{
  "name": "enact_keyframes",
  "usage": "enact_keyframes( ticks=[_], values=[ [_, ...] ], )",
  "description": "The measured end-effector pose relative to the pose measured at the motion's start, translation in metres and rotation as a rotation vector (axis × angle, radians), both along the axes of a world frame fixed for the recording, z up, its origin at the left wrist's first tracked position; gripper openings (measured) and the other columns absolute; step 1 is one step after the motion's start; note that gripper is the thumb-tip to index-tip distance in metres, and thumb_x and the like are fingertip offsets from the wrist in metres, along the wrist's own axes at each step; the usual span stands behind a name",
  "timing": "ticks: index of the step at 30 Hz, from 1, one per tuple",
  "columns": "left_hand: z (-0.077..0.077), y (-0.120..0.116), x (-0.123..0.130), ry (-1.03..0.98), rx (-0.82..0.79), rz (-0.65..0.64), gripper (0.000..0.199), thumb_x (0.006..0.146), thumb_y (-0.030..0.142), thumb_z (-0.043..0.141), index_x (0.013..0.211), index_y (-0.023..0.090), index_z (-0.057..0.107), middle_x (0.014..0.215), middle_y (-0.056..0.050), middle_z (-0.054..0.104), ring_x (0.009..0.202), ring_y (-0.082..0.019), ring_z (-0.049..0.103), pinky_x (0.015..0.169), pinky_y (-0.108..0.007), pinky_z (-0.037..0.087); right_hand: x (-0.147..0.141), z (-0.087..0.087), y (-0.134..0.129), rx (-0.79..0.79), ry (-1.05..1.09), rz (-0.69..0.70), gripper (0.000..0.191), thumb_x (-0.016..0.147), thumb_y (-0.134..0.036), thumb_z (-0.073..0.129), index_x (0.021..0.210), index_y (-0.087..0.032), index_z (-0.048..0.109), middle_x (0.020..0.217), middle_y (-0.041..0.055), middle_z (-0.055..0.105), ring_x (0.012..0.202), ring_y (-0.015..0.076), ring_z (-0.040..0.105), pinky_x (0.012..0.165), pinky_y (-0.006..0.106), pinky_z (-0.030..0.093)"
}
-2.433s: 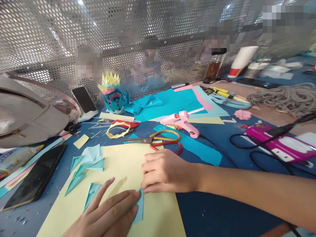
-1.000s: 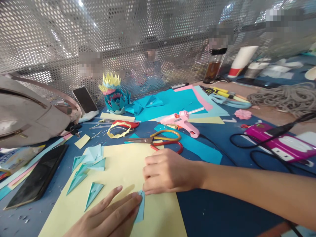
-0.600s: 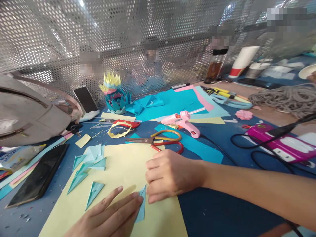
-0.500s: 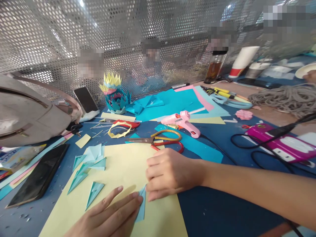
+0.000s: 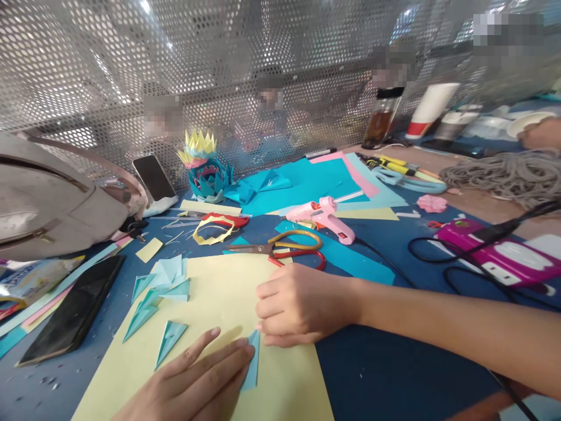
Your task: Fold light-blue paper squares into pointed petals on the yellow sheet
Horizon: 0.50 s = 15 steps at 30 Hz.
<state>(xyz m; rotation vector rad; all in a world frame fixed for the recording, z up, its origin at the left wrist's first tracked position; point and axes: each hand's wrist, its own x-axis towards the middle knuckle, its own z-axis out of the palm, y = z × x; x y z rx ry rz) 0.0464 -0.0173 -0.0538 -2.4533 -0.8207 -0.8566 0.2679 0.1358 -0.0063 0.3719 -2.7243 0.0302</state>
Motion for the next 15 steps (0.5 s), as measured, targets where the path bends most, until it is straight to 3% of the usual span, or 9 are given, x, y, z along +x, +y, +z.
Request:
enact_keyframes(
  ticks=[2, 4, 8, 11, 15],
  values=[
    [0.013, -0.001, -0.002, 0.048, -0.035, -0.001, 0.029, 0.104, 0.007, 0.045, 0.102, 0.011, 0.074, 0.112, -0.005, 0.077, 0.122, -0.016, 0.066, 0.125, -0.041, 0.028, 0.000, 0.001, 0.000, 0.015, -0.005, 0.006, 0.025, 0.097, -0.025, 0.061, 0.073, -0.017, 0.063, 0.067, -0.0012, 0.055, 0.067, 0.0155, 0.046, 0.061, 0.032, 0.033],
    [0.027, -0.001, -0.005, 0.245, -0.121, -0.019, 0.026, 0.103, 0.008, 0.048, 0.109, 0.011, 0.072, 0.120, -0.008, 0.075, 0.120, -0.017, 0.068, 0.125, -0.042, 0.026, 0.000, 0.000, 0.000, 0.014, 0.001, 0.008, 0.025, 0.097, -0.025, 0.062, 0.074, -0.017, 0.064, 0.068, -0.0009, 0.055, 0.068, 0.0156, 0.046, 0.061, 0.032, 0.033],
    [0.044, -0.002, -0.011, 0.243, -0.149, -0.022, 0.024, 0.103, 0.010, 0.049, 0.108, 0.011, 0.072, 0.120, -0.009, 0.075, 0.119, -0.020, 0.069, 0.123, -0.048, 0.026, 0.001, -0.001, 0.000, 0.011, 0.023, 0.016, 0.024, 0.098, -0.026, 0.060, 0.077, -0.017, 0.066, 0.068, -0.0011, 0.055, 0.068, 0.0158, 0.046, 0.060, 0.032, 0.032],
    [0.042, -0.001, -0.011, 0.253, -0.146, -0.030, 0.026, 0.104, 0.010, 0.047, 0.109, 0.011, 0.072, 0.121, -0.008, 0.075, 0.119, -0.020, 0.069, 0.124, -0.049, 0.022, 0.002, -0.001, 0.000, 0.017, 0.023, 0.006, 0.024, 0.099, -0.026, 0.060, 0.077, -0.017, 0.065, 0.068, -0.0014, 0.055, 0.068, 0.0153, 0.046, 0.060, 0.032, 0.032],
    [0.026, 0.000, -0.005, 0.193, -0.121, -0.025, 0.030, 0.104, 0.008, 0.042, 0.105, 0.011, 0.072, 0.118, -0.008, 0.076, 0.117, -0.019, 0.070, 0.126, -0.050, 0.022, 0.002, -0.001, 0.000, 0.024, 0.019, 0.006, 0.024, 0.100, -0.027, 0.059, 0.079, -0.018, 0.065, 0.068, -0.0017, 0.055, 0.068, 0.0152, 0.047, 0.061, 0.031, 0.033]
  ],
)
